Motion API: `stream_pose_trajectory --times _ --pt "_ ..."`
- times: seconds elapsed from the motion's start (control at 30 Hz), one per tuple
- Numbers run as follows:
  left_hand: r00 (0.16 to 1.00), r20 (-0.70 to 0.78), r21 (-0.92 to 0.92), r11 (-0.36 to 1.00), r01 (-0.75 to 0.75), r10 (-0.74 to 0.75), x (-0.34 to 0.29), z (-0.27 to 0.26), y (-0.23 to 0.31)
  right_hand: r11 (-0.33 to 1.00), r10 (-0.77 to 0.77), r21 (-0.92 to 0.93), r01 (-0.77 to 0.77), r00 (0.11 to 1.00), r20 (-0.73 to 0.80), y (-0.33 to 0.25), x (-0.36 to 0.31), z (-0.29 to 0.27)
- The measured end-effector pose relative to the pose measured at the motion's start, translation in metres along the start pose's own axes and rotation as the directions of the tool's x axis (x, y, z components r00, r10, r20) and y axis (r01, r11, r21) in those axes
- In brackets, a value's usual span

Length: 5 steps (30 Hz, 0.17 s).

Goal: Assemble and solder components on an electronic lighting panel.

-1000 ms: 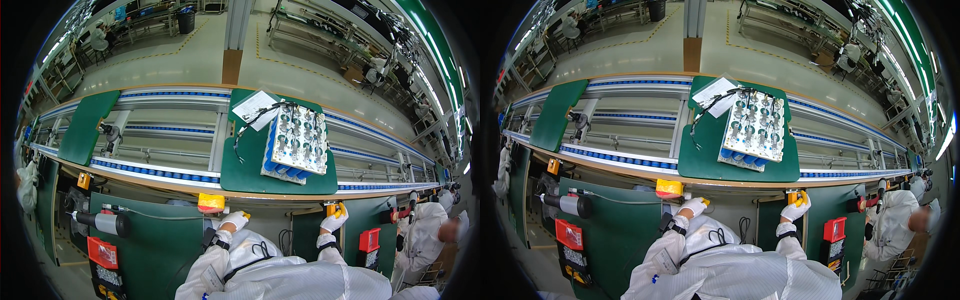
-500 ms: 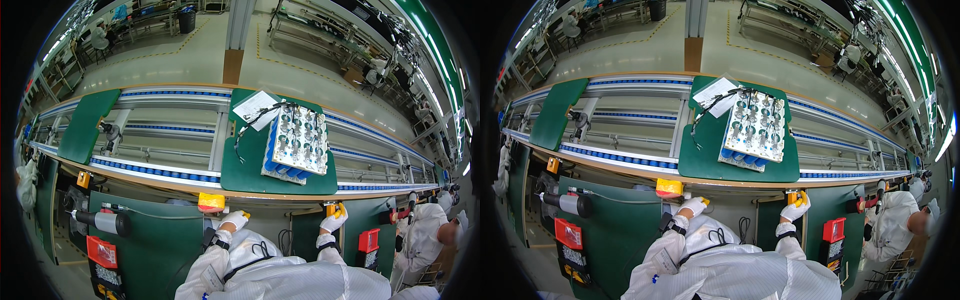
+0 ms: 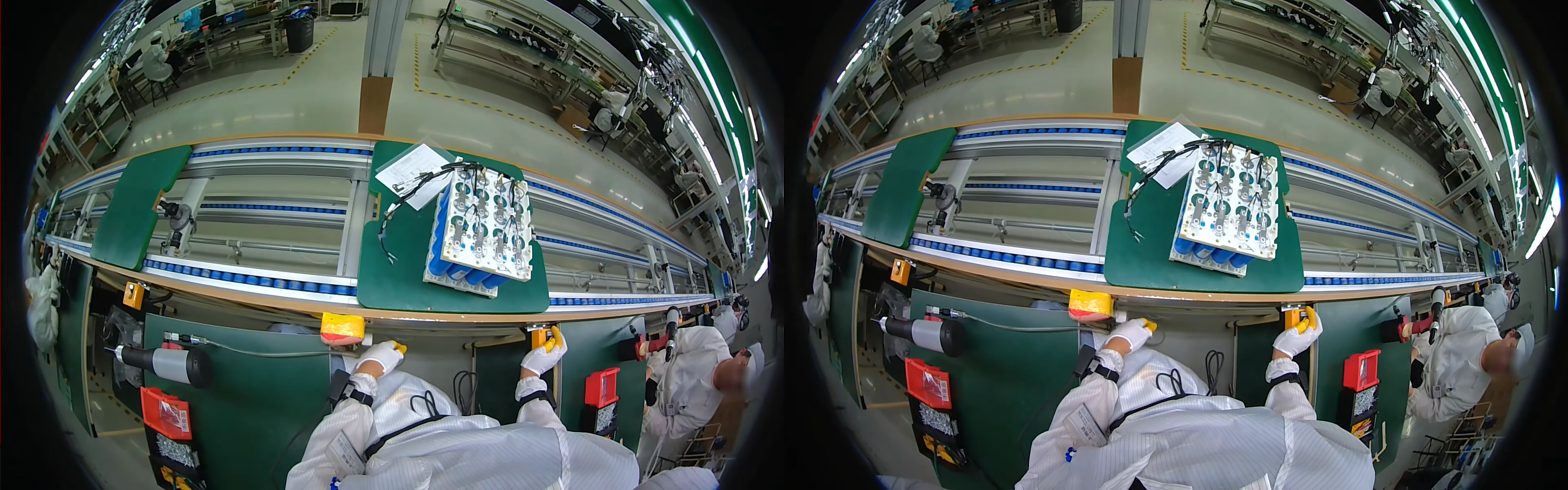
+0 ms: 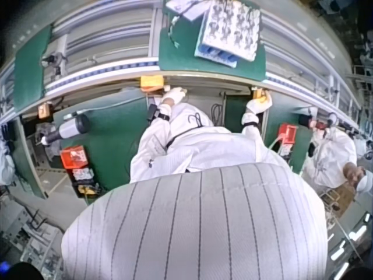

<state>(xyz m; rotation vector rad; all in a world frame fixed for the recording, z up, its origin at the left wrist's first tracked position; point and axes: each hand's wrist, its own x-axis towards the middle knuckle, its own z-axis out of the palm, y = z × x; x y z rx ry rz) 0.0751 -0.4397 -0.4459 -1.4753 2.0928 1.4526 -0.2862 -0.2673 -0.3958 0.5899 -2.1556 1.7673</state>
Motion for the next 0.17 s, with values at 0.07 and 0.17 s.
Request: stream_pose_trajectory --times 0.07,0.17 --pt "1.000 0.003 -0.003 1.000 -0.003 0.003 -0.0006 -0.0002 0.0004 1.000 0.010 0.009 -0.010 1.000 -0.002 -0.0010 0.0001 -0.0002" --pt "1.000 -0.017 0.020 0.999 -0.026 0.027 -0.0018 0.0005 -0.0001 0.999 0.016 0.032 -0.016 1.000 0.004 -0.0002 0.0005 -0.0004"
